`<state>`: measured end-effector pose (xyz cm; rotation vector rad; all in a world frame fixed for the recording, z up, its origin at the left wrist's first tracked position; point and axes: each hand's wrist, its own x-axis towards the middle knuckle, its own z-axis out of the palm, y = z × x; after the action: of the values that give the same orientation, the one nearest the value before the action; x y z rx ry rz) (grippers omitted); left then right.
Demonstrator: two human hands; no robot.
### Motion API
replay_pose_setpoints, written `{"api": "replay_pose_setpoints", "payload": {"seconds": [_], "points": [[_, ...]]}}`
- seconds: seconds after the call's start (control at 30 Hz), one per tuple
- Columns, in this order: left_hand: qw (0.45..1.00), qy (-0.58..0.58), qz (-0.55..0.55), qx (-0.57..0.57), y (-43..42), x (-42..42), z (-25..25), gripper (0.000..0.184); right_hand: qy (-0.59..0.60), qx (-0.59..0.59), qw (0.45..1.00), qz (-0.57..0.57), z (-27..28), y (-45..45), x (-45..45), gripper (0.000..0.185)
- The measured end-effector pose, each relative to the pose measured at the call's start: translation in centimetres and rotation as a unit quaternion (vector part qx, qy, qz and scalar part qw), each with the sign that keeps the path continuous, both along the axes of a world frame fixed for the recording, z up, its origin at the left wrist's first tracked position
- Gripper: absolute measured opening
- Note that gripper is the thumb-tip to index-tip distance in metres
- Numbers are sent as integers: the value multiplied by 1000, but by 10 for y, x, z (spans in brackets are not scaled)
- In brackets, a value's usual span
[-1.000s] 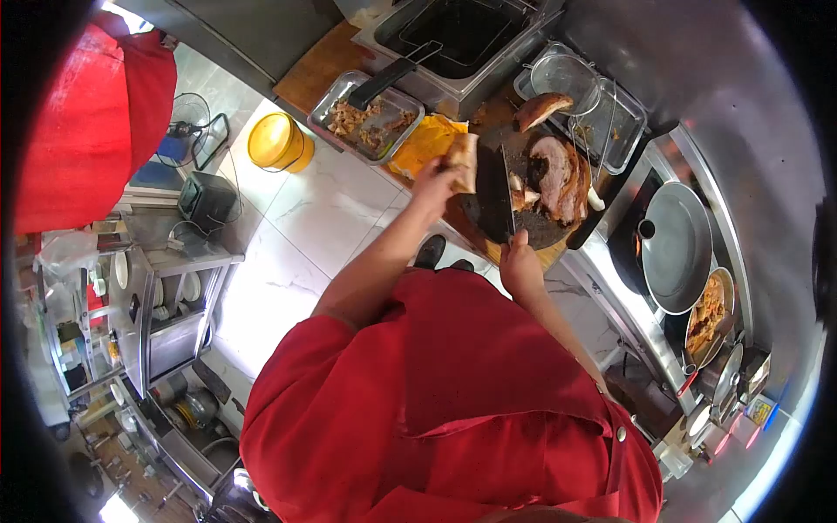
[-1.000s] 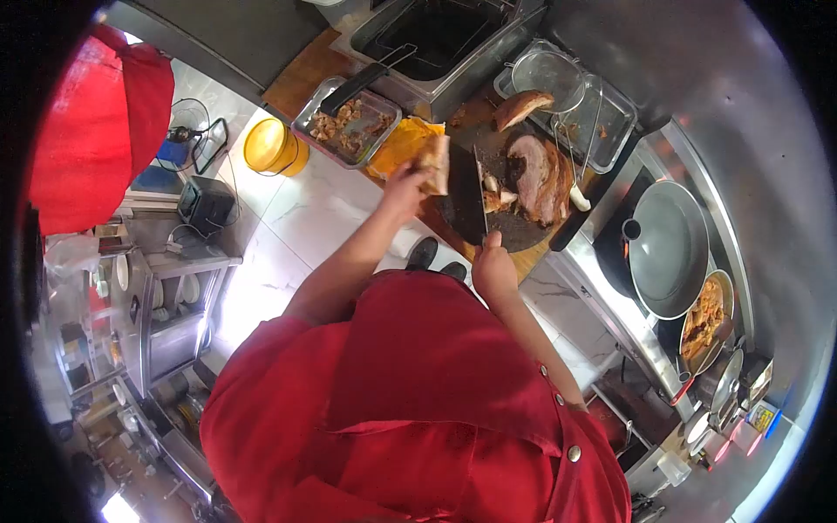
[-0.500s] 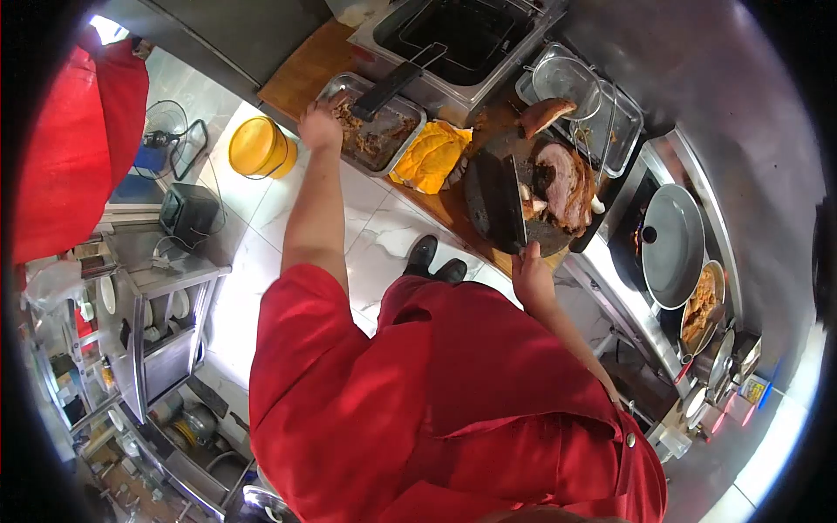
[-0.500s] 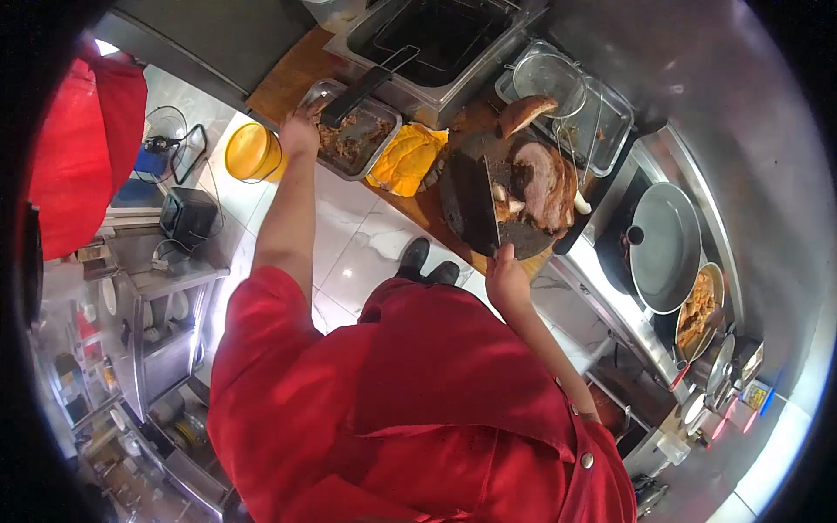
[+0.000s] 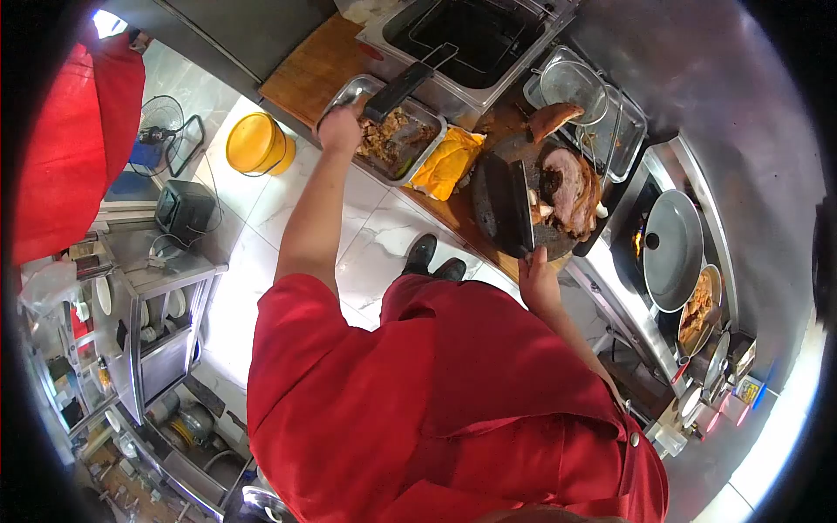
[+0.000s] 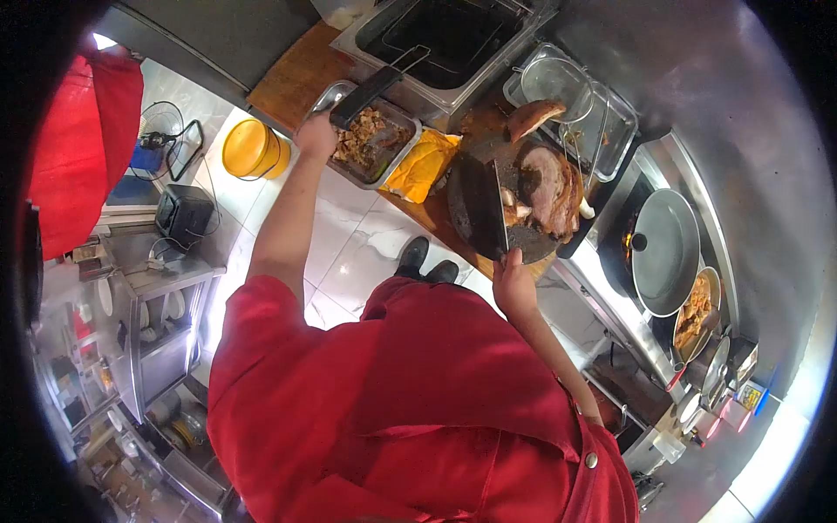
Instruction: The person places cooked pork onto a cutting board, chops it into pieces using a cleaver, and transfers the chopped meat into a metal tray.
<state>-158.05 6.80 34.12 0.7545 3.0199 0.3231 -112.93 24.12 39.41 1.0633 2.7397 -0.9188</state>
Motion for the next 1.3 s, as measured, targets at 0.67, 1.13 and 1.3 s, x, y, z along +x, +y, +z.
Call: {"api": "replay_pose_setpoints", "payload": {"seconds": [0.67,1.13,1.3], "points": [[976,181,72,97,-28,-27,-17,50,57,-35,995,-80,4,-1,13,26],[804,108,-571,129,169,257,64,58,228,-164,923,-263,52,36,39,28],[844,-50,-533,-23,188,251,54,47,239,-118,940,-215,22,35,43,27]]}}
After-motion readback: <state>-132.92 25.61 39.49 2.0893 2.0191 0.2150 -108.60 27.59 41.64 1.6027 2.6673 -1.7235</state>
